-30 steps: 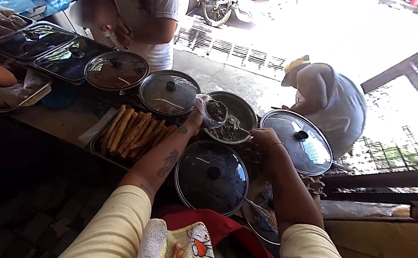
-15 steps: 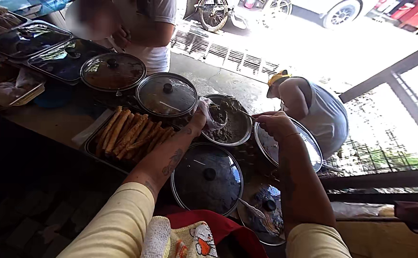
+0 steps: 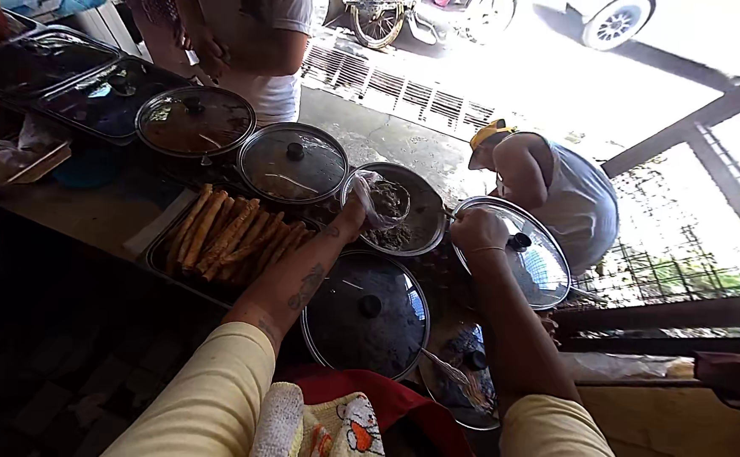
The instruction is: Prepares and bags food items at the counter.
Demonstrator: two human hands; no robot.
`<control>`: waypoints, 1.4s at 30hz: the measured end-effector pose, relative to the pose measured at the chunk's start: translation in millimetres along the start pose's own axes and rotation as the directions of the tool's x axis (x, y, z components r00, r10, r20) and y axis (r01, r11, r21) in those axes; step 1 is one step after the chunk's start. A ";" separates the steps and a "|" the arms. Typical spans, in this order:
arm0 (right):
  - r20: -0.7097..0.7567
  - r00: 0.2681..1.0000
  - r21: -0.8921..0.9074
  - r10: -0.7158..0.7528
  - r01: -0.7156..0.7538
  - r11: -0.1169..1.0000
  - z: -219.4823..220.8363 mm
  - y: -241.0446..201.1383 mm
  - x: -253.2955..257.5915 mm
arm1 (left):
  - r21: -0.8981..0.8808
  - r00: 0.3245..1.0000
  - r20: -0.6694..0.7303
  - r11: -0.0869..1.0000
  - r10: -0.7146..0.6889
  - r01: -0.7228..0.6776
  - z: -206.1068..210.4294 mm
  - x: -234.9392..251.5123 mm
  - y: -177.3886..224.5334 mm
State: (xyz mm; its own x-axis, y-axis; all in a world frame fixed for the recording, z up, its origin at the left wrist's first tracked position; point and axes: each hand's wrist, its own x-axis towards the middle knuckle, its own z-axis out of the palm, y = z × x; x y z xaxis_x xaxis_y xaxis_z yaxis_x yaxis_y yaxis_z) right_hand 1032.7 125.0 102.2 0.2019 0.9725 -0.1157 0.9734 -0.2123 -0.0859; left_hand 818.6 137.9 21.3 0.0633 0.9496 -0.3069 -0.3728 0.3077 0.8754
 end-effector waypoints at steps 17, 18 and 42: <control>0.297 0.955 0.714 -0.002 -0.220 0.665 50.4 37.7 29.2 | 0.002 0.996 -0.081 1.000 0.023 -0.023 -28.6 0.0 8.7; 0.292 0.956 0.721 0.003 -0.222 0.656 44.8 37.0 29.4 | 0.000 0.996 -0.079 1.000 0.028 -0.028 -28.2 0.1 8.3; 0.009 0.999 -0.067 0.046 -0.045 0.997 16.2 -14.1 10.1 | -0.007 1.000 -0.029 1.000 0.002 -0.002 -2.5 3.9 -0.3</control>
State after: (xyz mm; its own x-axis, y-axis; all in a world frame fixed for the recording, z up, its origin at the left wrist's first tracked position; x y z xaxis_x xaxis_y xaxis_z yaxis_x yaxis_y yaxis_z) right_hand 1019.3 136.3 86.3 0.2451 0.9610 -0.1284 0.9684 -0.2489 -0.0142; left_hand 816.7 141.4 18.8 0.0355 0.9482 -0.3157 -0.3790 0.3051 0.8737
